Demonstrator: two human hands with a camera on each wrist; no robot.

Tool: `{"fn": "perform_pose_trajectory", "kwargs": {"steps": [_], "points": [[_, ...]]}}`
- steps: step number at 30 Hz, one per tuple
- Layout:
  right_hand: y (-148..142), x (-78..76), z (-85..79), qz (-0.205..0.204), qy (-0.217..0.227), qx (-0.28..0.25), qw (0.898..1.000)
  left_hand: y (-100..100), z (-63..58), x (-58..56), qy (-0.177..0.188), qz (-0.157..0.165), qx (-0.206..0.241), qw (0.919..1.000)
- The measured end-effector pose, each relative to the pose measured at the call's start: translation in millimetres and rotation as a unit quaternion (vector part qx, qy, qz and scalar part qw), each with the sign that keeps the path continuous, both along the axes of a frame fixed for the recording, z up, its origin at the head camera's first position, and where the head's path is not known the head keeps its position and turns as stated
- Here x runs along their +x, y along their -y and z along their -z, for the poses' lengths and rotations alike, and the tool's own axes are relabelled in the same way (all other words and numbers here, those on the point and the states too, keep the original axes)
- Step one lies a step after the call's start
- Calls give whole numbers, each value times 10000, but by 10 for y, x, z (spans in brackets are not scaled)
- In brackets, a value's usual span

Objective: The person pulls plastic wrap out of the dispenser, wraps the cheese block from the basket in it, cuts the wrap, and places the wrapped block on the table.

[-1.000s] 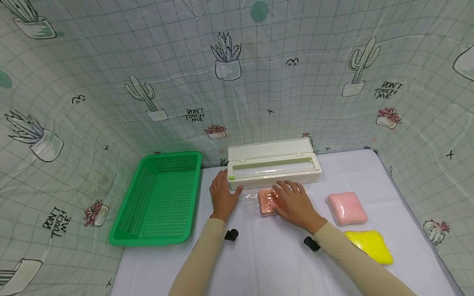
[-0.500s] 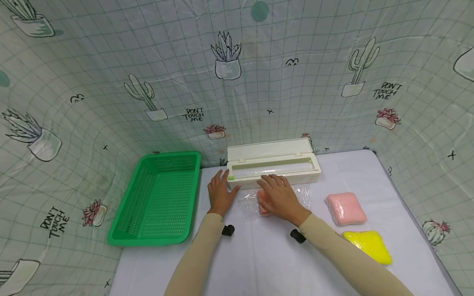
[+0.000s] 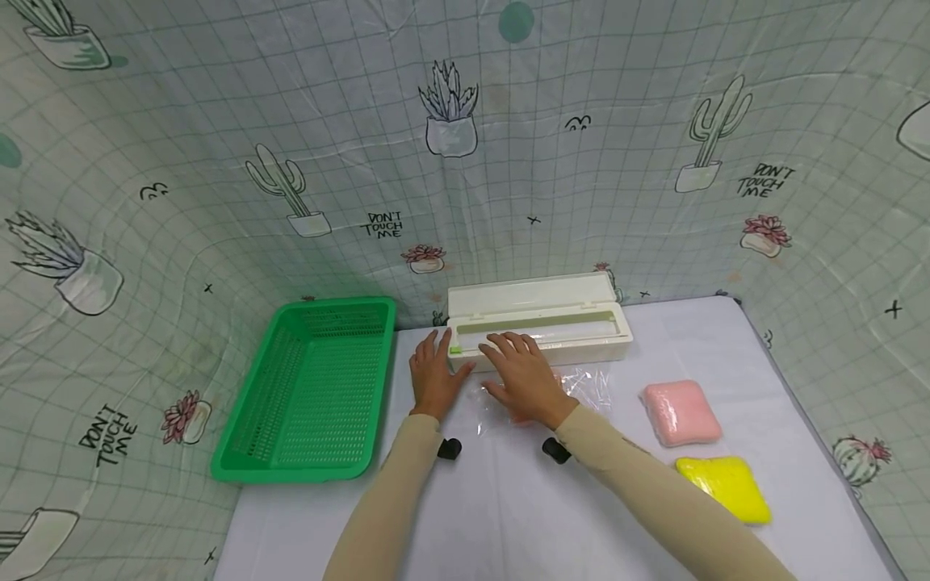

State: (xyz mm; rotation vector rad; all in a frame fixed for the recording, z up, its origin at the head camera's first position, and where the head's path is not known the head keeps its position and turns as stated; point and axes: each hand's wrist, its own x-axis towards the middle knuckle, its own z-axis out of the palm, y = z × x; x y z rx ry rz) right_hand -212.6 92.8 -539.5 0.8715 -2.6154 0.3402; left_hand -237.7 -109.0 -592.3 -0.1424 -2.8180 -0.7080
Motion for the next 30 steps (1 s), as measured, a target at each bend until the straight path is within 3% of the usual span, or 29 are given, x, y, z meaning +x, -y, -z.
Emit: {"fn": "perform_pose_trajectory", "kwargs": {"steps": [10,19,30], "points": [[334,-248,-21,29,240,-94,9997,6,28,-17,-297,-265,-185,9990],[560,-392,-17,-32,325,5,9995,-32,13,-15,-105,-485,-294,9983],[675,-465,50,299,355,210,9987,-61,12,-19,-69,-519,-472,9975]]}}
